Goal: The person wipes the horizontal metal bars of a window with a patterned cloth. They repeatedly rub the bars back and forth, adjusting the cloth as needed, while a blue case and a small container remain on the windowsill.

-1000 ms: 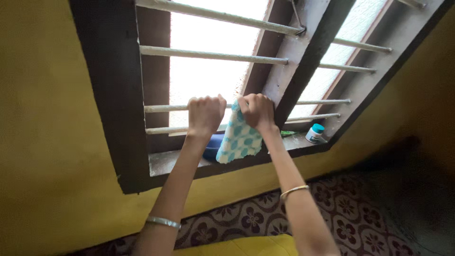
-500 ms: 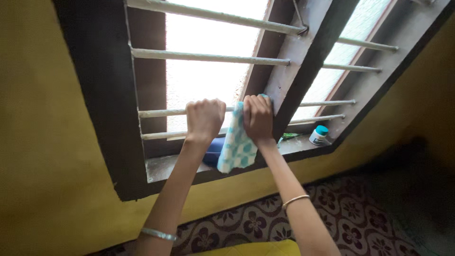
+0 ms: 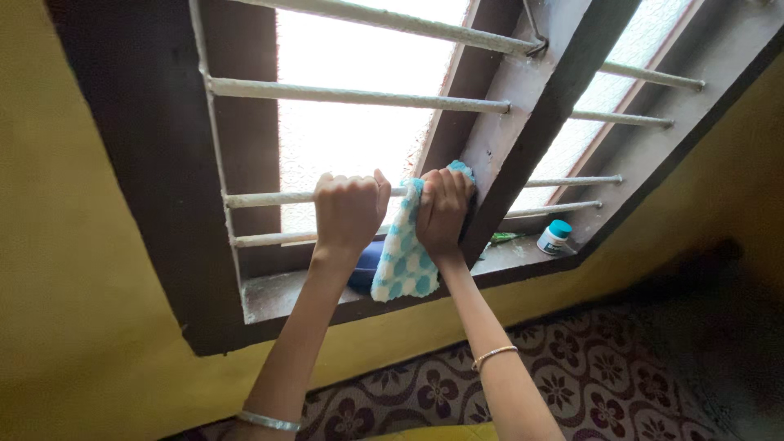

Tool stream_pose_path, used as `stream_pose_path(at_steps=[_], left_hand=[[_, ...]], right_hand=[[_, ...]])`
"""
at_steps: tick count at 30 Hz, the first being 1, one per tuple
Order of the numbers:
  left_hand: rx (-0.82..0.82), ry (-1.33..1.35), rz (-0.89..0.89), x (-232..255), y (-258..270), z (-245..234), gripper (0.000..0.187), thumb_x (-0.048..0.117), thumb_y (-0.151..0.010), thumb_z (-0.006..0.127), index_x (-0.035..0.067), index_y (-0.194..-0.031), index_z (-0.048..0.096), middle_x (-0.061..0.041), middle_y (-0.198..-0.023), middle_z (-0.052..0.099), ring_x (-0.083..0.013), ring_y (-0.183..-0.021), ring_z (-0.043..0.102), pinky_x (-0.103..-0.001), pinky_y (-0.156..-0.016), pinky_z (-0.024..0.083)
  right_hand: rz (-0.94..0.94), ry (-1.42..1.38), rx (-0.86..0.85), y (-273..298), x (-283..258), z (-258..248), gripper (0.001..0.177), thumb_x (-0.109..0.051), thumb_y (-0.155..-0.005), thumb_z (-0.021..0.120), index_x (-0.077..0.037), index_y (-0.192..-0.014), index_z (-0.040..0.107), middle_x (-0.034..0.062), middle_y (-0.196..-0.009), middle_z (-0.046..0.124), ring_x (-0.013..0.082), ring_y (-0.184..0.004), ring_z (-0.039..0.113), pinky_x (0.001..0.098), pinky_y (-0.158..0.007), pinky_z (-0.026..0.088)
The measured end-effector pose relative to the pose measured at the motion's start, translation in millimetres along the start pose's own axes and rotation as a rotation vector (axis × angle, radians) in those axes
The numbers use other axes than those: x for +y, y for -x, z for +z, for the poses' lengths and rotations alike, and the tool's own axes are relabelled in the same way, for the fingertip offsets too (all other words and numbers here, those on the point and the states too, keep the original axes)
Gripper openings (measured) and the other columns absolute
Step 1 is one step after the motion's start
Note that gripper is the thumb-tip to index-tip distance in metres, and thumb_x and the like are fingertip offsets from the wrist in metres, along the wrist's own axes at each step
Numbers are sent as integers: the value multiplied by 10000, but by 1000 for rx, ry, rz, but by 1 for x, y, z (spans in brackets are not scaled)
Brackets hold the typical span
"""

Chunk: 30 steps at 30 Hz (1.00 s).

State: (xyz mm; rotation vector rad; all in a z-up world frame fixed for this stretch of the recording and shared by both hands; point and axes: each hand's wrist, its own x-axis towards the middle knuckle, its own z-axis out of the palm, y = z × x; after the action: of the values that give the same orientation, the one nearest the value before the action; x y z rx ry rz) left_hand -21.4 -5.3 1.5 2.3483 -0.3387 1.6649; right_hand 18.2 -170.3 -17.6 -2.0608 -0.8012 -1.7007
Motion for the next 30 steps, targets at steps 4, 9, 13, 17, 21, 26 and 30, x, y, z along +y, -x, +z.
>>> stream_pose_path(at_steps=[4,9,13,17,21,26,30], left_hand=[[-123,-5,-26,-1,-1,2,528,225,-1013,556,181,-493,631,4,-372,515,-138,-305,459,-349,-535,453],[-370,-46,-135,2,-4,4,569,253,-1064,443,173,-542,653,-19,-415,554,-140,-354,513,-361,-484,458],[-515,-34,-140,0,-9,7,556,246,-1062,372,164,-605,678,-38,-481,599,-165,-408,565,-376,-479,473],[-536,-65,-63,-7,-11,13,424,211,-974,415,162,-622,648,-48,-516,613,-169,-452,590,-360,-443,474],[-347,-14,-74,-6,-7,12,453,223,-984,449,174,-575,638,-84,-499,595,-179,-428,548,-345,-454,440],[-374,19,-95,-3,-3,6,545,186,-1046,466,146,-532,643,-23,-400,560,-150,-336,503,-352,-431,446],[-104,4,-17,-1,-2,3,515,194,-990,536,153,-483,614,-38,-379,526,-164,-307,466,-366,-518,464]], right_hand=[[150,107,-200,-21,10,2,518,-286,-1028,393,-56,-629,631,165,-606,590,339,-564,578,476,-641,480],[305,-44,-606,-40,13,-20,515,-322,-959,425,-52,-585,653,181,-571,608,363,-549,629,477,-626,516],[-47,-112,-335,-27,-26,-10,412,-258,-1003,385,-21,-881,699,216,-838,666,395,-844,626,486,-824,453],[26,-167,-168,-15,-50,-11,351,-230,-1059,383,-13,-974,645,191,-941,643,372,-953,591,472,-934,404],[64,-89,-128,-25,-19,-18,341,-240,-1037,418,-36,-828,594,157,-828,580,351,-853,564,468,-858,398],[114,-11,-127,-19,-11,-12,353,-220,-1037,441,-34,-758,549,146,-759,508,338,-800,528,451,-835,386],[69,4,-68,-17,-13,-10,326,-208,-1041,444,-35,-786,550,138,-784,508,330,-819,522,439,-866,389]])
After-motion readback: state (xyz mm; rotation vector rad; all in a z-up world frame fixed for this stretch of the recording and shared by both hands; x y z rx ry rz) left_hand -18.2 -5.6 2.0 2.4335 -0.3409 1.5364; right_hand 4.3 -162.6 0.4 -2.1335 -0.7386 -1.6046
